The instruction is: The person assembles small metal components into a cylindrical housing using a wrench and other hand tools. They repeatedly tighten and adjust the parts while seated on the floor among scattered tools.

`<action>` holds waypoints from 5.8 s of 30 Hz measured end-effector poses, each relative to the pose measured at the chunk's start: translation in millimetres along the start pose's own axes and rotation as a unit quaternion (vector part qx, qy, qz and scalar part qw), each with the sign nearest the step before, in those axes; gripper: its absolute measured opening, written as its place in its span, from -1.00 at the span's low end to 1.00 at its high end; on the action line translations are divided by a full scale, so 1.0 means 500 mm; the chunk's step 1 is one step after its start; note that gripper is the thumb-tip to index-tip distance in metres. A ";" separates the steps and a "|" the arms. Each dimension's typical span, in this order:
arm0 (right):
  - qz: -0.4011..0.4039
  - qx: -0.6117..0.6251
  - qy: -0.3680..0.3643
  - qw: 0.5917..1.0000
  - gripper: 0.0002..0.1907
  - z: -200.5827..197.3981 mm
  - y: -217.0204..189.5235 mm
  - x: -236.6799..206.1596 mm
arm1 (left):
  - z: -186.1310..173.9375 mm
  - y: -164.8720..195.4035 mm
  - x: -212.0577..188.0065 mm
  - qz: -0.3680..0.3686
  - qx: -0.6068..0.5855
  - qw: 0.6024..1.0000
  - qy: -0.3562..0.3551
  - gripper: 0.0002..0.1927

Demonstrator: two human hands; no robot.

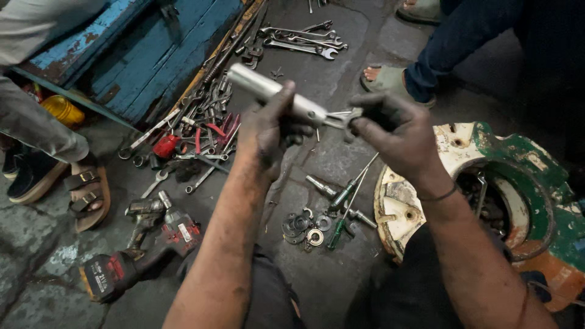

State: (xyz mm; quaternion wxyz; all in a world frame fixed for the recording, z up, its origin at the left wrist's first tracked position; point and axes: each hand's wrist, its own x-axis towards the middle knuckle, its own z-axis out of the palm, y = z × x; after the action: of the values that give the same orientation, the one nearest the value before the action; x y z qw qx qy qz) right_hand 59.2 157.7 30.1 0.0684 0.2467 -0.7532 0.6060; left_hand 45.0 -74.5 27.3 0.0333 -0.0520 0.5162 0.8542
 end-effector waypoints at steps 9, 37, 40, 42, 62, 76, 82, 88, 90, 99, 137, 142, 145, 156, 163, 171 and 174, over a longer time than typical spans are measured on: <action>-0.008 -0.044 0.010 0.999 -0.76 0.002 -0.010 -0.005 | -0.004 -0.007 0.010 -0.030 0.021 0.999 0.008 -0.58; 0.040 0.073 0.094 0.992 -0.51 -0.027 0.027 0.019 | -0.003 -0.029 0.031 -0.002 -0.070 0.997 0.025 -0.80; 0.017 -0.002 -0.003 1.000 -0.39 0.020 0.027 0.009 | 0.008 -0.034 0.030 0.023 -0.026 0.999 0.014 -0.80; 0.022 -0.063 0.003 0.998 -0.35 0.037 0.029 0.011 | 0.014 -0.036 0.026 0.037 -0.025 0.999 0.011 -0.80; 0.076 0.058 -0.017 0.995 -0.42 0.025 0.005 0.010 | 0.009 -0.041 0.016 0.029 -0.090 0.995 0.003 -0.82; 0.108 0.094 0.105 0.984 -0.65 0.027 0.038 0.014 | 0.019 -0.026 0.008 0.000 0.049 0.999 0.024 -0.77; 0.138 0.095 0.084 0.982 -0.73 0.023 0.032 0.014 | 0.020 -0.014 0.013 -0.023 0.117 0.990 0.069 -0.75; 0.122 0.012 -0.022 0.992 -0.68 0.036 0.024 0.012 | 0.024 -0.006 -0.010 0.064 0.375 0.919 0.103 -0.57; 0.118 0.044 -0.040 0.991 -0.65 0.042 0.029 0.009 | 0.026 -0.008 -0.022 0.136 0.516 0.843 0.063 -0.55; 0.095 0.088 0.000 0.992 -0.66 0.004 0.055 0.011 | 0.063 -0.012 -0.061 0.180 0.606 0.764 -0.130 -0.44; 0.114 0.393 0.123 0.904 -0.71 -0.043 0.049 0.024 | 0.042 -0.059 0.002 -0.154 -0.001 0.986 -0.063 -0.77; 0.100 0.411 0.124 0.898 -0.71 -0.042 0.042 0.027 | 0.044 -0.060 0.007 -0.164 -0.055 0.981 -0.087 -0.76; 0.115 0.410 0.132 0.895 -0.69 -0.041 0.035 0.027 | 0.045 -0.063 0.011 -0.170 -0.070 0.979 -0.089 -0.76; 0.103 0.373 0.133 0.912 -0.70 -0.037 0.048 0.035 | 0.032 -0.070 0.028 -0.193 -0.138 0.965 -0.109 -0.77; 0.121 0.396 0.119 0.902 -0.72 -0.032 0.068 0.027 | 0.028 -0.069 0.017 -0.174 -0.102 0.973 -0.112 -0.77; 0.113 0.379 0.127 0.910 -0.72 -0.026 0.064 0.028 | 0.036 -0.067 0.013 -0.165 -0.129 0.973 -0.099 -0.71; 0.116 0.359 0.127 0.917 -0.69 -0.023 0.048 0.029 | 0.042 -0.062 0.008 -0.156 -0.133 0.974 -0.093 -0.76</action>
State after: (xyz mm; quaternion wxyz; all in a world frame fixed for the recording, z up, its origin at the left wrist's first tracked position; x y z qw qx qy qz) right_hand 33.4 167.8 17.7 -0.0005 0.0864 -0.4937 0.8653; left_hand 43.3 -41.4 9.4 0.2066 -0.0560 0.3786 0.9005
